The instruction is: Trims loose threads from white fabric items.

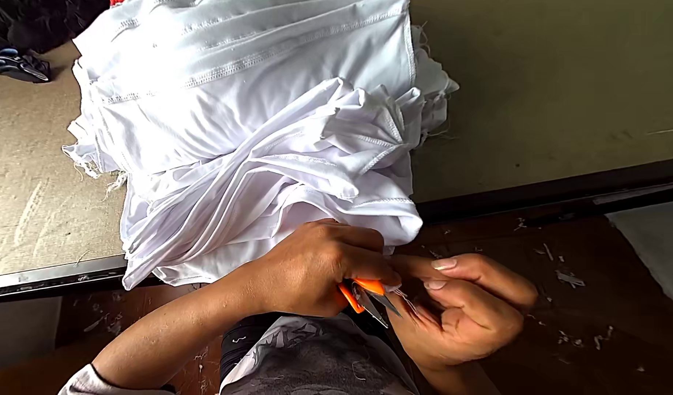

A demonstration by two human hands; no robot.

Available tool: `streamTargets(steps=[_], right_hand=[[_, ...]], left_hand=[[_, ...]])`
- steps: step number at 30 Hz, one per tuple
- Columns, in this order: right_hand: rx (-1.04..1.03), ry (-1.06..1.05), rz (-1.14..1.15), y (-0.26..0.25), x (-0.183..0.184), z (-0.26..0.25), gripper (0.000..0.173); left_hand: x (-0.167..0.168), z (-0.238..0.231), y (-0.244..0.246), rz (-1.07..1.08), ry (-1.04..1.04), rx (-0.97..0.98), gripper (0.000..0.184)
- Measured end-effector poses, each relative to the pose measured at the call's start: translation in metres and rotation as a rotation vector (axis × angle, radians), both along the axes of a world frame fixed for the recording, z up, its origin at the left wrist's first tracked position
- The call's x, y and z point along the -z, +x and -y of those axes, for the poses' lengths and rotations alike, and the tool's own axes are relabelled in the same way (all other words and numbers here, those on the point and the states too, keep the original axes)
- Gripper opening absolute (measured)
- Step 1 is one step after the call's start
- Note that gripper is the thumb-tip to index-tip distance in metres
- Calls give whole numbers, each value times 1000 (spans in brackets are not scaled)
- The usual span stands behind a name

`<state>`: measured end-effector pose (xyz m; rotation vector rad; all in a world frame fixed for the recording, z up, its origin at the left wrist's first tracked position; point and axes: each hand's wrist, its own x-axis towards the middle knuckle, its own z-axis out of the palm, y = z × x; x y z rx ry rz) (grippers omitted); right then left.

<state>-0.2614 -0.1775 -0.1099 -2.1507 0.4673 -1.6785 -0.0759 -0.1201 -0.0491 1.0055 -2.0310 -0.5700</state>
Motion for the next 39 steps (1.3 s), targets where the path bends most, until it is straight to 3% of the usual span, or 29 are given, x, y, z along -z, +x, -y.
streamTargets(steps=[6,10,12,16,20,23,24,27,29,33,36,39], right_hand=[[-57,46,15,-1,5,-4,30],[-135,158,22,-4,7,-6,32],[-198,200,-6,-5,5,-6,31],[-285,230,-76,-6,-3,-6,9],[-299,281,-125,-5,-9,-5,11],[-328,355,-90,-6,-10,-5,15],[-340,377,-77,-7,-10,-5,18],[-360,437,-51,-7,-9,-4,27],[-368,465,-28,-5,-9,-4,31],[-358,406,-57,-3,-6,-7,30],[-353,387,-70,-2,-7,-6,26],[-358,405,-89,-3,-9,-6,29]], left_hand=[[4,-2,6,-434,197,33,10],[4,-3,9,-539,214,-48,10],[1,-3,10,-516,193,-87,10],[-4,0,8,-460,133,-124,9],[-7,-1,4,-387,52,-113,9],[-9,-9,6,-101,48,-169,40],[-5,-11,6,-19,21,-194,38],[12,-13,8,79,-114,-266,10],[14,-16,11,90,-113,-247,6],[13,-21,12,41,-7,-149,13],[1,-19,10,-30,-135,-157,12],[-9,-17,5,161,-235,-166,15]])
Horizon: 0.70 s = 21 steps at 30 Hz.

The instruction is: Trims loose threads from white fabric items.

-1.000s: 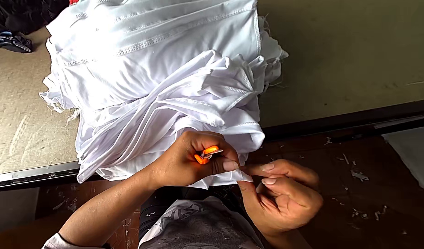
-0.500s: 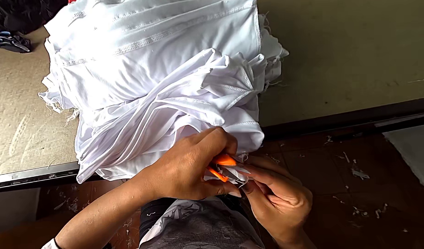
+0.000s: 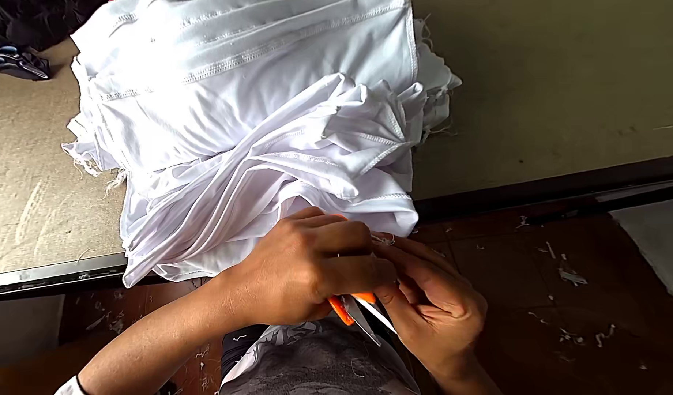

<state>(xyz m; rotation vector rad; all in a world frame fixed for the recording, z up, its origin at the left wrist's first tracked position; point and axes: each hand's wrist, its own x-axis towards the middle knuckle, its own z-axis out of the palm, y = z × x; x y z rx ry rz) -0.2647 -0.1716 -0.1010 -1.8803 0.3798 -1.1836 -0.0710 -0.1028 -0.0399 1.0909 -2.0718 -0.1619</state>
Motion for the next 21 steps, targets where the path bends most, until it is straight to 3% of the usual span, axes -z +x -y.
streamTargets(steps=[6,8,12,15,19,21], right_hand=[[-10,4,-43,-2,0,2,34],[-12,9,-43,-2,2,1,37],[-32,56,-11,0,0,1,50],[-64,71,32,1,-1,1,41],[-52,48,-8,0,-3,-1,10],[-36,40,-25,0,-4,-2,13]], left_hand=[[-8,2,-8,287,57,-83,16],[-3,5,-5,206,53,-64,14],[7,7,0,-187,128,-39,14],[10,8,1,-380,164,-96,10],[8,11,0,-407,159,-118,9],[7,12,0,-394,143,-113,8]])
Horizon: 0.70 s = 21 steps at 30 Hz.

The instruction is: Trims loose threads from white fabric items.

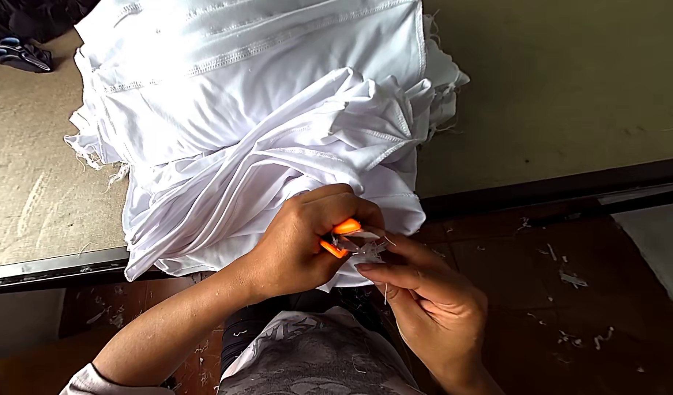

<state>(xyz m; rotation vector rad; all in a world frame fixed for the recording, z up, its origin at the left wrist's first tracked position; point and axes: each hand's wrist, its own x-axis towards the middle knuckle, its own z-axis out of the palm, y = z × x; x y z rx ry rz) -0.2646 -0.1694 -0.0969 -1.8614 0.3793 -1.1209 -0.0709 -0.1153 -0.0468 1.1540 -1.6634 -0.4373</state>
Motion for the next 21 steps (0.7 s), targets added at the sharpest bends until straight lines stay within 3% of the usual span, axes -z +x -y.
streamTargets(steps=[4,7,15,21], right_hand=[[29,-31,-24,0,0,1,14],[43,-10,-20,0,-1,0,15],[-2,38,26,-1,-2,2,35],[15,-32,-7,0,-2,2,30]], left_hand=[[-2,-3,2,24,30,10,13],[-8,-13,10,109,150,34,41],[-25,-26,29,626,84,-11,37],[-31,-17,20,784,70,-17,41]])
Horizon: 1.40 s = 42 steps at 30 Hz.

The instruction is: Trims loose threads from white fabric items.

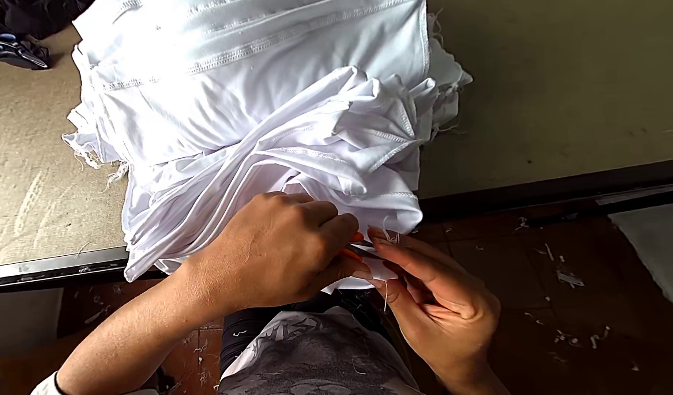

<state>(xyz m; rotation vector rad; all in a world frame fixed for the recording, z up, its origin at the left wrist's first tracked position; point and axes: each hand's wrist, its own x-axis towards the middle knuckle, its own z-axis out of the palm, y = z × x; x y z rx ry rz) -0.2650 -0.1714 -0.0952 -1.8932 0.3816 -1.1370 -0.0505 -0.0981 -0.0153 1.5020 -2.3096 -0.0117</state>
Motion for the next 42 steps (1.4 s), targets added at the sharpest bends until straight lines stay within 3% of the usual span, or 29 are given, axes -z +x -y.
streamTargets(steps=[7,16,22,25,26,28,30,31,33,34,35,36,38,42], right_hand=[[79,-130,-62,3,-2,-1,21],[104,-130,-57,3,-1,-3,22],[103,-93,-31,1,0,-4,39],[112,-51,-9,-1,2,-5,55],[126,-39,-1,-3,3,-5,59],[160,-42,-41,-14,4,-3,59],[276,-134,-279,-41,6,4,42],[362,-230,-554,-59,7,9,37],[337,-211,-1198,-88,6,18,46],[327,-149,-1367,-94,7,20,48],[335,-147,-1361,-96,9,21,50],[339,-217,-1215,-95,11,21,53],[330,-283,-771,-73,10,10,61],[274,-256,-133,-11,21,-18,49]], left_hand=[[3,2,-4,42,5,34,37],[14,1,-3,-21,-43,42,34],[16,-1,1,-248,-82,84,44],[19,-3,-1,-308,-95,76,49],[23,-4,-4,-283,-97,66,47],[36,-4,-11,-216,-143,69,21],[45,-4,-14,-210,-211,79,14],[46,-4,-13,-222,-232,83,14],[48,-5,-13,-247,-272,81,14],[49,-5,-13,-255,-286,80,15],[49,-4,-13,-260,-301,81,15],[49,-3,-14,-265,-314,82,15],[48,-2,-16,-275,-329,85,15],[46,4,-25,-302,-331,88,13]])
